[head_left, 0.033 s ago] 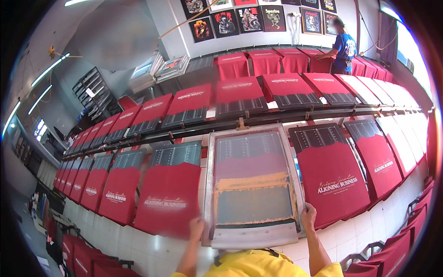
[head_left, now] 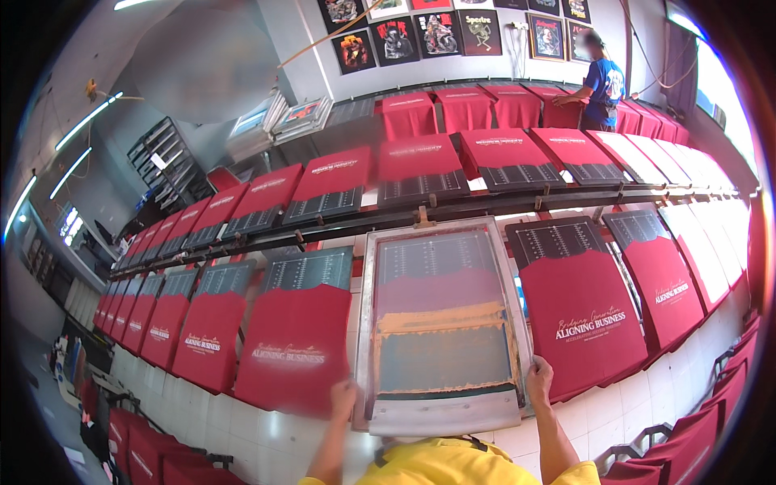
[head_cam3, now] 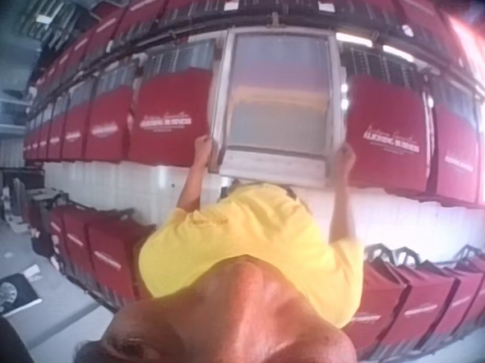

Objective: The person performs screen printing on red t-shirts by lowering a screen frame, applying ink using a squeegee with multiple passes, and then lifting the frame.

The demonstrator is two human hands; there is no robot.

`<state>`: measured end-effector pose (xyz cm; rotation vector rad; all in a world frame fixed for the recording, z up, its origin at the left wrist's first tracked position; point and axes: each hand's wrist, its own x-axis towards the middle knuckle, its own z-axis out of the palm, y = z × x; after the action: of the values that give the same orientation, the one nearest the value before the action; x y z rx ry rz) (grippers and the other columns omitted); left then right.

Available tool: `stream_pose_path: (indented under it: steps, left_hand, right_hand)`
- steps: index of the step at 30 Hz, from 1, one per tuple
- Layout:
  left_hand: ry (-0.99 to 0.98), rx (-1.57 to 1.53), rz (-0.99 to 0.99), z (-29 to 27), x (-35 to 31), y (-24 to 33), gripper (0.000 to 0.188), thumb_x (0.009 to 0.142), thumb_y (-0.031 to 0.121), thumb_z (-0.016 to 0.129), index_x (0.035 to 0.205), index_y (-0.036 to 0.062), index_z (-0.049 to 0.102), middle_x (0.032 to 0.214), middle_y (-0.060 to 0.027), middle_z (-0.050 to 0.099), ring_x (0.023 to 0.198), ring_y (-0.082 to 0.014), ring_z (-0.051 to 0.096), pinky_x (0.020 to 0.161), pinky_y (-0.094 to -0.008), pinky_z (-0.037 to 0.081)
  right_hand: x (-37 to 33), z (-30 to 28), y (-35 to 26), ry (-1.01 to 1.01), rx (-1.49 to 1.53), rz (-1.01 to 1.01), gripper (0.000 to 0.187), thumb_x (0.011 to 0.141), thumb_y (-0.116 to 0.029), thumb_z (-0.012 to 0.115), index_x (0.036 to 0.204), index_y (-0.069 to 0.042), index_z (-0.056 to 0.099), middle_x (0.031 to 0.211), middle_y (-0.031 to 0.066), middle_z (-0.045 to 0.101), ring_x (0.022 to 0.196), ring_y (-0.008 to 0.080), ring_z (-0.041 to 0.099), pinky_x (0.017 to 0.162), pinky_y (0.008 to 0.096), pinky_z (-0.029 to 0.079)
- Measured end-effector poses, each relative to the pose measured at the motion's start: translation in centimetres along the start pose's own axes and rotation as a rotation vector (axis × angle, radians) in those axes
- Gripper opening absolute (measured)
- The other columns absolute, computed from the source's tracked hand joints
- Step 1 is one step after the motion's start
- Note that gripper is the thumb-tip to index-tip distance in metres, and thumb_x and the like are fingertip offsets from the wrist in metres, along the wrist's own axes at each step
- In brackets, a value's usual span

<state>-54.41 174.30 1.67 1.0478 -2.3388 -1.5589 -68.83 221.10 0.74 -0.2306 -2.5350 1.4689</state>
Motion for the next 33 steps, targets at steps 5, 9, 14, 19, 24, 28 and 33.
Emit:
stream_pose_path:
  steps: [5, 9, 14, 19, 24, 28, 33]
  left_hand:
    - [0.007, 0.109, 0.103, -0.4, 1.1, -2.4, 0.027, 0.089, 0.020, 0.055, 0.084, -0.0034, 0.066, 0.071, -0.0144, 0.064, 0.068, -0.0213, 0.061, 0.064, -0.0380, 0.044]
    - [0.091, 0.127, 0.179, -0.1, -0.4, 0.0, 0.030, 0.090, 0.025, 0.057, 0.090, -0.0031, 0.067, 0.074, -0.0167, 0.065, 0.071, -0.0282, 0.064, 0.068, -0.0393, 0.047]
    - [0.167, 0.122, 0.280, -1.6, -4.0, 1.5, 0.033, 0.093, 0.028, 0.058, 0.098, -0.0017, 0.070, 0.083, -0.0132, 0.070, 0.071, -0.0228, 0.065, 0.069, -0.0337, 0.050]
    - [-0.880, -0.102, 0.035, -2.5, -9.0, 4.0, 0.034, 0.097, 0.028, 0.056, 0.101, -0.0030, 0.070, 0.088, -0.0077, 0.072, 0.068, -0.0139, 0.062, 0.063, -0.0272, 0.048]
    - [-1.123, -0.136, -0.019, 3.3, -13.6, 2.1, 0.036, 0.101, 0.029, 0.050, 0.116, -0.0001, 0.064, 0.089, -0.0052, 0.070, 0.064, -0.0109, 0.058, 0.057, -0.0259, 0.046]
    - [-1.070, -0.167, -0.110, 6.9, -15.2, 3.1, 0.043, 0.103, 0.035, 0.042, 0.127, 0.0021, 0.056, 0.091, -0.0042, 0.068, 0.063, -0.0087, 0.056, 0.052, -0.0215, 0.043]
    - [-1.134, -0.392, -0.187, 10.5, -15.3, 0.7, 0.048, 0.104, 0.039, 0.037, 0.131, 0.0022, 0.051, 0.094, -0.0050, 0.067, 0.060, -0.0070, 0.054, 0.048, -0.0196, 0.040]
  right_hand:
    - [-0.3, -0.1, -1.3, 0.006, -0.053, -0.032, 0.025, 0.087, 0.001, 0.050, 0.107, 0.006, 0.065, 0.095, 0.0231, 0.068, 0.094, 0.0354, 0.066, 0.085, 0.0391, 0.050]
    - [-0.5, -0.1, -1.7, 0.083, -0.057, -0.192, 0.025, 0.088, 0.000, 0.052, 0.110, 0.003, 0.064, 0.104, 0.0219, 0.066, 0.103, 0.0366, 0.062, 0.090, 0.0412, 0.048]
    - [-3.6, -2.3, -7.3, -0.141, -0.118, -0.509, 0.032, 0.085, -0.006, 0.062, 0.116, -0.002, 0.062, 0.117, 0.0169, 0.063, 0.114, 0.0349, 0.056, 0.098, 0.0415, 0.045]
    - [-9.3, -2.9, -11.8, -0.728, -0.353, -0.771, 0.054, 0.075, -0.020, 0.075, 0.125, -0.008, 0.058, 0.132, 0.0096, 0.056, 0.126, 0.0315, 0.048, 0.106, 0.0455, 0.037]
    - [-9.8, -2.1, -12.8, -0.928, -0.639, -0.863, 0.069, 0.070, -0.023, 0.075, 0.134, -0.011, 0.052, 0.140, 0.0071, 0.051, 0.128, 0.0292, 0.045, 0.107, 0.0455, 0.036]
    - [-9.0, -0.4, -14.2, -0.791, -0.683, -0.879, 0.053, 0.069, -0.015, 0.071, 0.119, -0.006, 0.057, 0.119, 0.0088, 0.060, 0.110, 0.0288, 0.054, 0.093, 0.0443, 0.044]
    - [-9.8, 1.4, -13.6, -0.621, -0.728, -0.956, 0.036, 0.069, -0.014, 0.071, 0.103, -0.008, 0.058, 0.110, 0.0060, 0.061, 0.100, 0.0259, 0.058, 0.083, 0.0408, 0.048]
